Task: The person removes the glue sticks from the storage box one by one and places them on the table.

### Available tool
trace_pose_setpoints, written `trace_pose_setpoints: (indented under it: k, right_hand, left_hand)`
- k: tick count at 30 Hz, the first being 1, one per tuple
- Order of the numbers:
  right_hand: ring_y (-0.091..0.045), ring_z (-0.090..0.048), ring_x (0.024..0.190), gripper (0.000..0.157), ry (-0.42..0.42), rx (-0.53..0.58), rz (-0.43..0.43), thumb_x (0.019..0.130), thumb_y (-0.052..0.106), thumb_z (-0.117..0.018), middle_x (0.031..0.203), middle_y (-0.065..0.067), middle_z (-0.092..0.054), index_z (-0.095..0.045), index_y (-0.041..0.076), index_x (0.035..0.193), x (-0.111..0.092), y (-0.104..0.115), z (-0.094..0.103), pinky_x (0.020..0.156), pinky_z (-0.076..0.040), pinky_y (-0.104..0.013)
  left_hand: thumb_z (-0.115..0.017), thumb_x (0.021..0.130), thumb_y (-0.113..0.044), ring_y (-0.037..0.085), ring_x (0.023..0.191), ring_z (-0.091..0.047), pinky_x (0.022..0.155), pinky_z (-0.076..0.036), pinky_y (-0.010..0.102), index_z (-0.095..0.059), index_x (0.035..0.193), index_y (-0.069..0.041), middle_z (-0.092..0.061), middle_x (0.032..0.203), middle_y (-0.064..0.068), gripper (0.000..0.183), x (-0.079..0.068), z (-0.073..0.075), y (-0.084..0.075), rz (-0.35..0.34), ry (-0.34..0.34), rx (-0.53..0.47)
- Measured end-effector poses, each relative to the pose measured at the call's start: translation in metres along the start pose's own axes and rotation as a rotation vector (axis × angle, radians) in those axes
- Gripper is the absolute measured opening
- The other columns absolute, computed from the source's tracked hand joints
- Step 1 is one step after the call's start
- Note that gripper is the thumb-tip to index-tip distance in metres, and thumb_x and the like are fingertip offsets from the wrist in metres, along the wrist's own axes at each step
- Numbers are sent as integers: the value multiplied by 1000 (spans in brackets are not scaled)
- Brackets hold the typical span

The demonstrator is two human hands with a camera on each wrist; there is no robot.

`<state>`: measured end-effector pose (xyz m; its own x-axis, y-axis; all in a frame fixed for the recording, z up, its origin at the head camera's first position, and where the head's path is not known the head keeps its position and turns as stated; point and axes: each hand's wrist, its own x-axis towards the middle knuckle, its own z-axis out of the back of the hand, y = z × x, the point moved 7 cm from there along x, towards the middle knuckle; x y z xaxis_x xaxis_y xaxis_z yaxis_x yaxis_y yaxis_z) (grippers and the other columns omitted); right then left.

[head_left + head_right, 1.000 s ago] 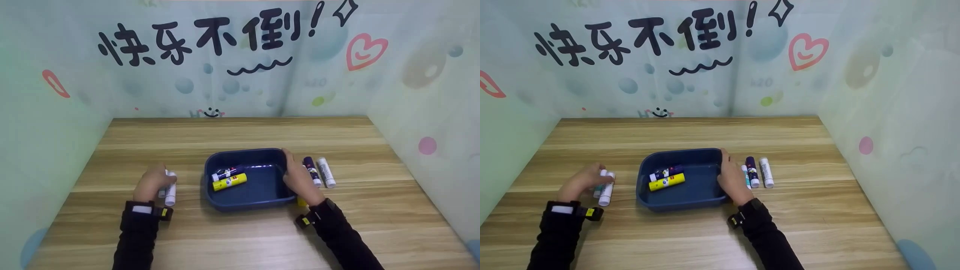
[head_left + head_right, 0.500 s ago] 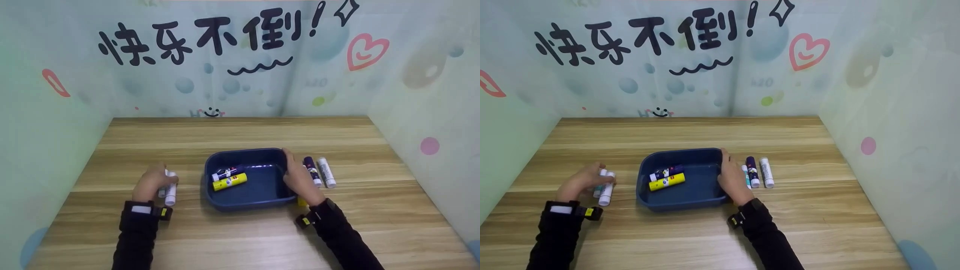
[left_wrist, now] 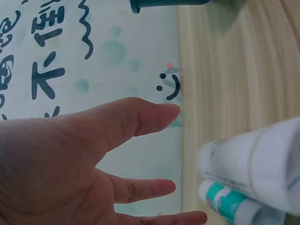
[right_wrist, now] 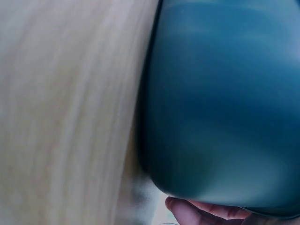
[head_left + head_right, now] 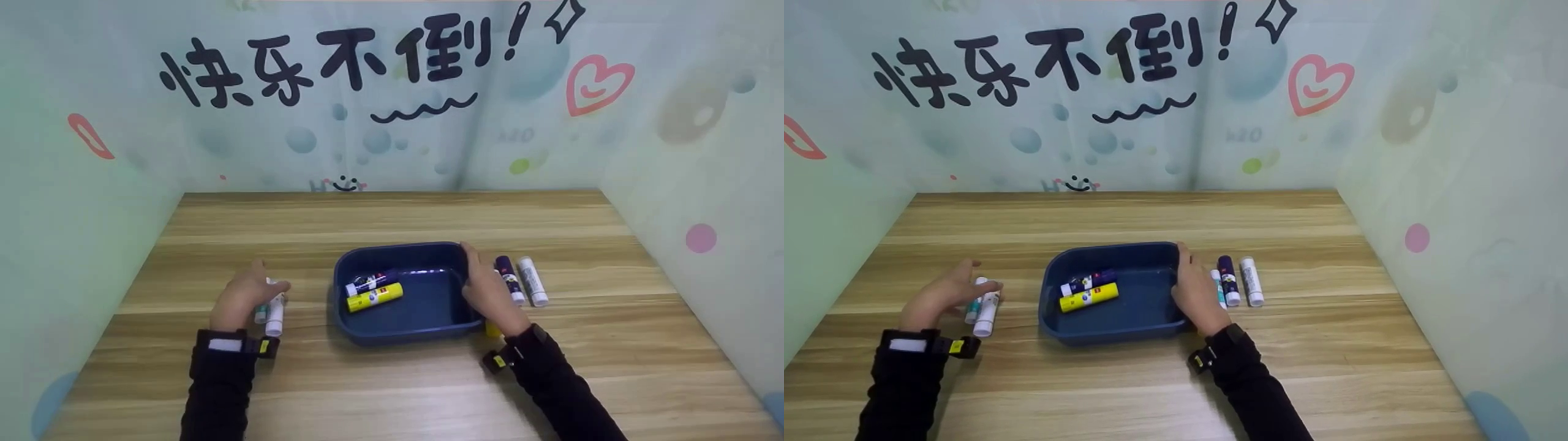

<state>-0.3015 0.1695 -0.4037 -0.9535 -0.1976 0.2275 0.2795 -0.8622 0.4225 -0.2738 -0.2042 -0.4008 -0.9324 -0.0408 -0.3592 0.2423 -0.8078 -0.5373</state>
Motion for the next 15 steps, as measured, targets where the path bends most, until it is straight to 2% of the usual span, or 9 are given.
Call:
trace_pose_setpoints:
  k: [4,10,13,15]
  right_hand:
    - [-24,-46,57,77,-4,-3,2,69,-12,-56,99,-25,-56,-31,-1,141,0,0,0,50,-40,-34]
    - [-26,-48,59,76,-7,-7,-2,70,-11,-55,102,-26,-56,-31,-1,141,0,0,0,52,-42,-37]
    - [-27,-50,60,75,-12,-9,0,71,-11,-55,104,-26,-57,-31,-1,141,0,0,0,52,-43,-38]
    - [-27,-50,60,75,-14,-8,2,71,-10,-55,103,-26,-57,-31,-1,141,0,0,0,52,-44,-38]
  left_hand:
    - [-53,91,-31,51,129,-27,105,-29,56,-14,142,13,-24,140,40,77,-4,6,-14,-61,-94,47]
    - [-55,90,-26,47,124,-35,101,-34,55,-32,139,4,-35,134,33,62,-17,7,-52,-270,-279,43]
    - [-57,90,-27,42,121,-41,98,-38,54,-38,138,-4,-41,132,27,56,-25,0,-74,-361,-322,39]
    - [-57,90,-29,39,121,-43,97,-41,52,-41,137,-8,-43,133,22,54,-30,-7,-87,-400,-326,37]
